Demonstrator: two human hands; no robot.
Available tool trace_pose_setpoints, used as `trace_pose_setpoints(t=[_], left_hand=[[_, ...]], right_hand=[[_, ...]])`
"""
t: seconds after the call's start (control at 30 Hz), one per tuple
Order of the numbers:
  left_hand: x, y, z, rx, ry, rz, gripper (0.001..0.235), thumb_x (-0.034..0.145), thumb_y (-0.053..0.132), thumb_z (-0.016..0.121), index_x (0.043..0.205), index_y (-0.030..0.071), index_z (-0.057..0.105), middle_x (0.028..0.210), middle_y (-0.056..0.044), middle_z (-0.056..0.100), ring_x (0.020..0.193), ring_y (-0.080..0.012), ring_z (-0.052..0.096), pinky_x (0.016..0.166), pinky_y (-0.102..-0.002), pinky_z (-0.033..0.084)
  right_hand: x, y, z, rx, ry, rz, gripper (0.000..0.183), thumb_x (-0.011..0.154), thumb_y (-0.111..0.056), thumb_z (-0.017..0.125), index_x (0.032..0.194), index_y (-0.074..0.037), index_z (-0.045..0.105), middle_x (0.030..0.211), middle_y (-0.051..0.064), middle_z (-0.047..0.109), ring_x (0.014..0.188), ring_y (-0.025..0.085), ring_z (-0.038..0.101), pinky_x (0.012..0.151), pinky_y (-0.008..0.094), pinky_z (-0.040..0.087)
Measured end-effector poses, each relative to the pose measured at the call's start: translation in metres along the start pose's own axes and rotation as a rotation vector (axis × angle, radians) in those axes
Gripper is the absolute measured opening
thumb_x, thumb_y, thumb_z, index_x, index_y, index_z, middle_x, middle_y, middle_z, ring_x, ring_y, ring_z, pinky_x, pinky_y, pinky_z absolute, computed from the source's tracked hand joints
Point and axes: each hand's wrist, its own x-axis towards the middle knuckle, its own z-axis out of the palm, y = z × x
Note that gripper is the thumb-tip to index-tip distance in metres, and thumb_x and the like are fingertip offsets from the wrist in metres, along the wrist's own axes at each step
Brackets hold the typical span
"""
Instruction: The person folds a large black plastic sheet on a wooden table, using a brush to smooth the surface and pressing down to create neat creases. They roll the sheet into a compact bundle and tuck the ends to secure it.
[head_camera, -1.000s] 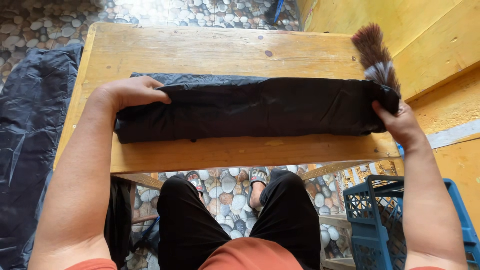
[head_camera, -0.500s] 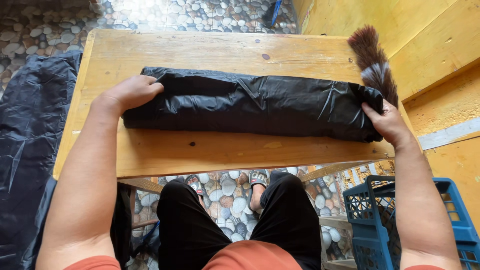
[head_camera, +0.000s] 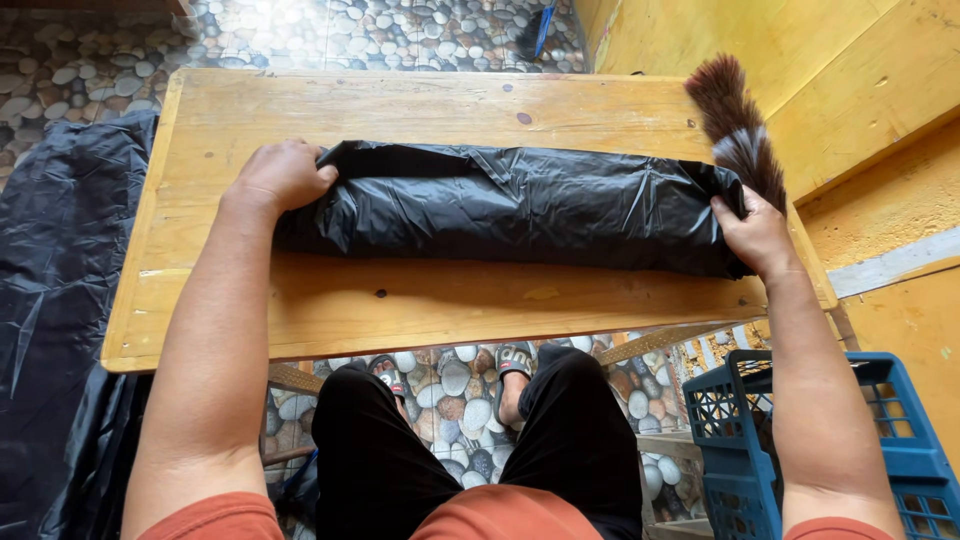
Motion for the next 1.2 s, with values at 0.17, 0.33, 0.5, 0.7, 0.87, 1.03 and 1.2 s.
trace_pose_setpoints(t=[0.17,0.33,0.5,0.7,0.87,1.03,1.2], left_hand=[[0.018,-0.01,0.023,0.053,0.096,0.009,0.042,0.098,0.041,0.053,0.116,0.008,0.072,0.125,-0.02,0.068,0.112,-0.0438,0.064,0.094,-0.053,0.051],[0.044,-0.029,0.052,0.227,0.241,0.182,0.042,0.093,0.047,0.061,0.116,0.016,0.078,0.135,-0.006,0.059,0.13,-0.0311,0.051,0.108,-0.049,0.036],[0.048,-0.034,0.057,0.094,0.323,0.175,0.039,0.095,0.048,0.061,0.107,0.014,0.078,0.125,-0.005,0.069,0.123,-0.0281,0.062,0.102,-0.043,0.048],[0.045,-0.049,0.06,0.039,0.332,0.135,0.037,0.095,0.046,0.065,0.104,0.013,0.076,0.108,-0.008,0.073,0.114,-0.0291,0.066,0.099,-0.046,0.045],[0.044,-0.029,0.063,0.204,0.286,0.032,0.039,0.091,0.048,0.065,0.113,0.015,0.069,0.106,-0.008,0.075,0.11,-0.0292,0.07,0.098,-0.046,0.04],[0.063,-0.02,0.09,0.305,0.312,0.004,0.038,0.094,0.034,0.051,0.129,0.03,0.063,0.107,0.0,0.075,0.108,-0.0265,0.07,0.096,-0.05,0.032],[0.05,-0.006,0.086,0.254,0.435,-0.047,0.027,0.086,0.04,0.065,0.108,0.03,0.077,0.109,-0.002,0.073,0.109,-0.0276,0.066,0.093,-0.049,0.039]], right_hand=[[0.015,0.006,0.005,-0.149,-0.032,0.011,0.042,0.103,-0.043,0.058,0.127,-0.01,0.068,0.122,0.02,0.071,0.115,0.039,0.064,0.095,0.044,0.046],[0.04,0.048,0.028,-0.261,-0.036,-0.114,0.07,0.101,-0.045,0.057,0.142,0.012,0.055,0.138,0.034,0.056,0.131,0.044,0.052,0.114,0.044,0.036],[0.053,0.082,0.035,-0.226,0.117,-0.312,0.035,0.104,-0.035,0.069,0.113,-0.002,0.072,0.13,0.019,0.063,0.119,0.046,0.06,0.104,0.053,0.046],[0.073,0.108,0.044,-0.249,0.176,-0.35,0.032,0.103,-0.032,0.073,0.11,-0.002,0.073,0.112,0.023,0.066,0.106,0.049,0.063,0.096,0.054,0.05],[0.058,0.061,0.032,-0.389,0.118,-0.143,0.049,0.097,-0.043,0.071,0.129,-0.006,0.061,0.115,0.027,0.07,0.103,0.053,0.067,0.091,0.06,0.052],[0.041,0.012,0.026,-0.489,0.058,-0.048,0.059,0.096,-0.035,0.065,0.15,-0.024,0.043,0.131,0.022,0.067,0.107,0.054,0.068,0.093,0.062,0.051],[0.08,0.079,0.054,-0.641,0.234,-0.204,0.051,0.092,-0.032,0.061,0.142,-0.038,0.065,0.132,0.003,0.065,0.119,0.041,0.065,0.101,0.059,0.044]])
